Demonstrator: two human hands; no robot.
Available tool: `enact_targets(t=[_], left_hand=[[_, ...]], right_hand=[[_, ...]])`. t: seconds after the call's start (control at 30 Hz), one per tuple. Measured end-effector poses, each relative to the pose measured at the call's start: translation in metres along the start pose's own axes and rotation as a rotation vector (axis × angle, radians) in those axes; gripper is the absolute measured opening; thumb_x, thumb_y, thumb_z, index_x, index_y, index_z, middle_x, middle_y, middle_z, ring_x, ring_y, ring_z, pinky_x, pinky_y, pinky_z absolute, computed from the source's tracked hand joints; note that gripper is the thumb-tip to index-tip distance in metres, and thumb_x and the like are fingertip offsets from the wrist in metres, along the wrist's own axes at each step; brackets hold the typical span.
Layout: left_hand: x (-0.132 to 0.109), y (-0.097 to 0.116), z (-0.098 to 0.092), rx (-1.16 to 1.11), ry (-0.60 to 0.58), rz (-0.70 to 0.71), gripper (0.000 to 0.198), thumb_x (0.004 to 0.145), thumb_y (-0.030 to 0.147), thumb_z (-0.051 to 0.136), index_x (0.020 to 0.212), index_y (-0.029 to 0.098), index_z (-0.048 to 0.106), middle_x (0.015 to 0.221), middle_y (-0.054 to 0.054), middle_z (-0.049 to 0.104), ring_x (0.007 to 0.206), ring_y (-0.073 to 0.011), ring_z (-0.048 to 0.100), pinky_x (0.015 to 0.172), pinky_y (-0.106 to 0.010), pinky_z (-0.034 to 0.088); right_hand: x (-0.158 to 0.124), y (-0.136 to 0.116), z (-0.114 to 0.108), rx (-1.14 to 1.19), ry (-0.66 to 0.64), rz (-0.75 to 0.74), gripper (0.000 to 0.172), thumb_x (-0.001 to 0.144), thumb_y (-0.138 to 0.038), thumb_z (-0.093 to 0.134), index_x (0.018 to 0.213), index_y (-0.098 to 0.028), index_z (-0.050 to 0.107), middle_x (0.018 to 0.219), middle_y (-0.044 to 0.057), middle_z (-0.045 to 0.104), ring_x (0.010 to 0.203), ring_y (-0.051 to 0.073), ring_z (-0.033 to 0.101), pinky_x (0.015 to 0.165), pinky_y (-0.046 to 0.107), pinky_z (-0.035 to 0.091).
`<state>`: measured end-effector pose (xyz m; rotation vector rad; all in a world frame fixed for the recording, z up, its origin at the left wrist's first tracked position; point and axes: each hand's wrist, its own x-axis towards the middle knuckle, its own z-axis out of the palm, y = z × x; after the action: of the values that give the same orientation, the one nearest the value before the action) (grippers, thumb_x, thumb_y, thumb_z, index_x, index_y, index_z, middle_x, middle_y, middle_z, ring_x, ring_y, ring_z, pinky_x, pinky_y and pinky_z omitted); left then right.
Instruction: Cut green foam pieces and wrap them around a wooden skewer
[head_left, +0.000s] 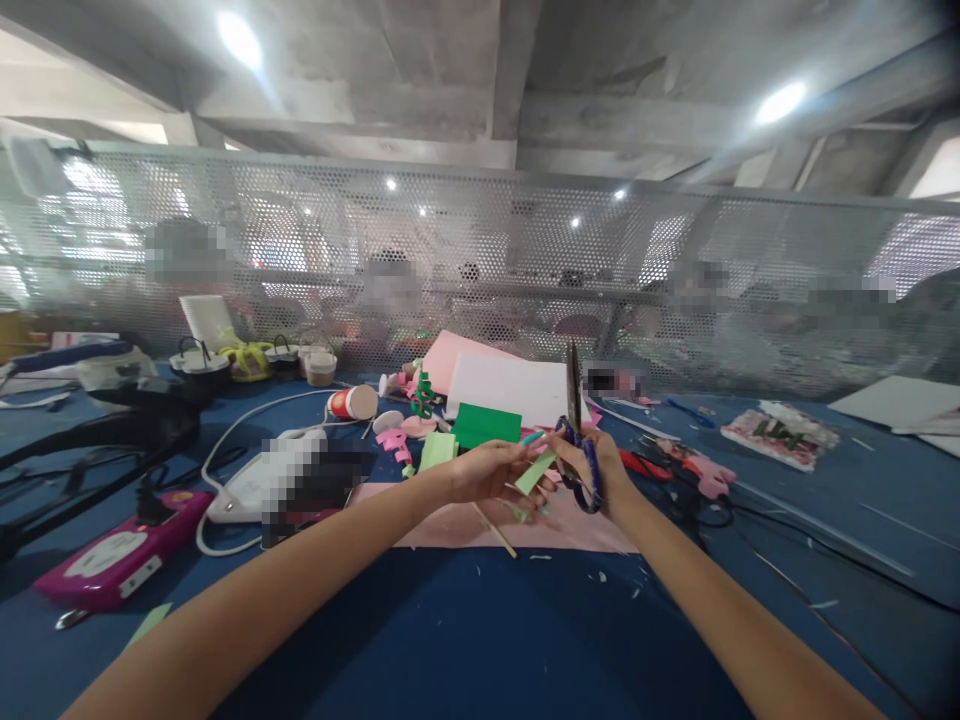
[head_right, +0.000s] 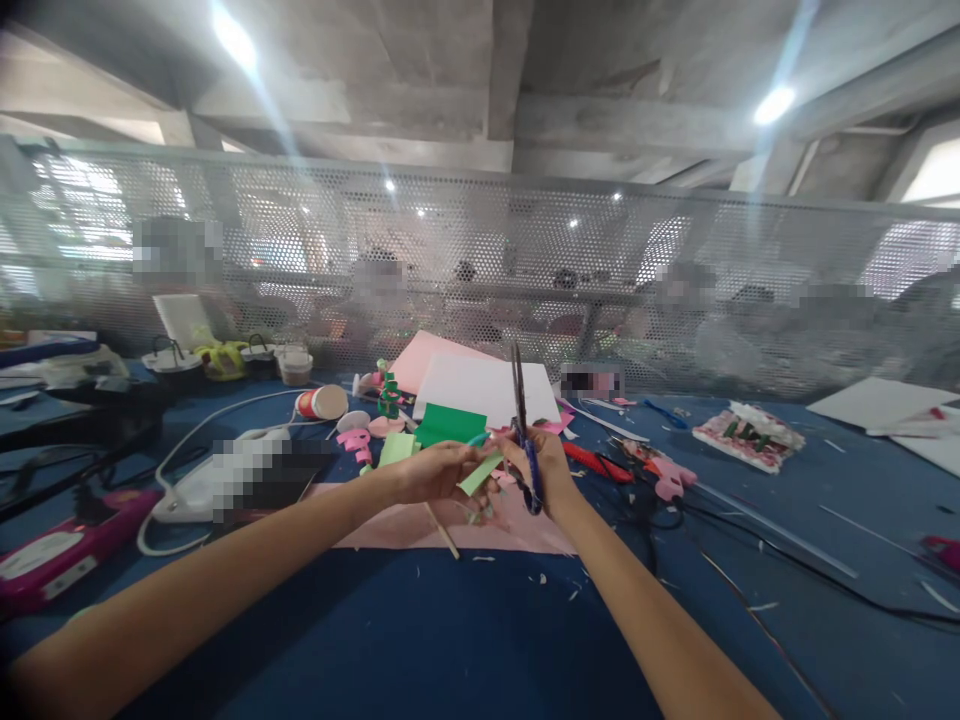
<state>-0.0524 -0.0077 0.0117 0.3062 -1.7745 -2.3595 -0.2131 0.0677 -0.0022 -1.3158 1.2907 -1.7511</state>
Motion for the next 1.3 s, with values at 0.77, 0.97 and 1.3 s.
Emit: enact_targets(t=[0.77, 0.97, 1.3], left_hand=[[-0.007, -0.025, -0.015, -0.362, -0.174, -0.15, 0.038, 0.064, 0.028, 0.076, 0.091, 0.008, 0.06, 0.069, -0.002, 0.064, 0.063, -0.0128, 0.064, 0.061, -0.024, 0.053], [-0.003, -0.023, -0.02, -0.245, 0.05, 0.0, 0.032, 0.064, 0.025, 0.076, 0.089, 0.011, 0.061, 0.076, -0.003, 0.065, 0.062, -0.0132, 0.064, 0.061, -0.028, 0.054], [0.004, -0.032, -0.006, -0.077, 0.249, 0.292, 0.034, 0.06, 0.03, 0.078, 0.078, 0.013, 0.055, 0.063, -0.001, 0.06, 0.051, -0.0115, 0.059, 0.048, -0.022, 0.049]], right_hand=[[-0.007, -0.001, 0.019, 0.047, -0.089, -0.003, 0.033, 0.057, -0.041, 0.075, 0.06, -0.017, 0.053, 0.035, -0.01, 0.031, 0.029, 0.004, 0.023, 0.032, 0.02, 0.018], [-0.004, 0.012, 0.013, 0.116, 0.001, -0.033, 0.033, 0.066, -0.045, 0.07, 0.065, -0.018, 0.052, 0.039, -0.007, 0.04, 0.03, 0.007, 0.032, 0.032, 0.021, 0.026], [0.001, 0.009, 0.011, 0.068, -0.051, 0.064, 0.033, 0.048, -0.034, 0.081, 0.072, -0.014, 0.067, 0.038, -0.006, 0.045, 0.029, 0.007, 0.03, 0.031, 0.021, 0.02]])
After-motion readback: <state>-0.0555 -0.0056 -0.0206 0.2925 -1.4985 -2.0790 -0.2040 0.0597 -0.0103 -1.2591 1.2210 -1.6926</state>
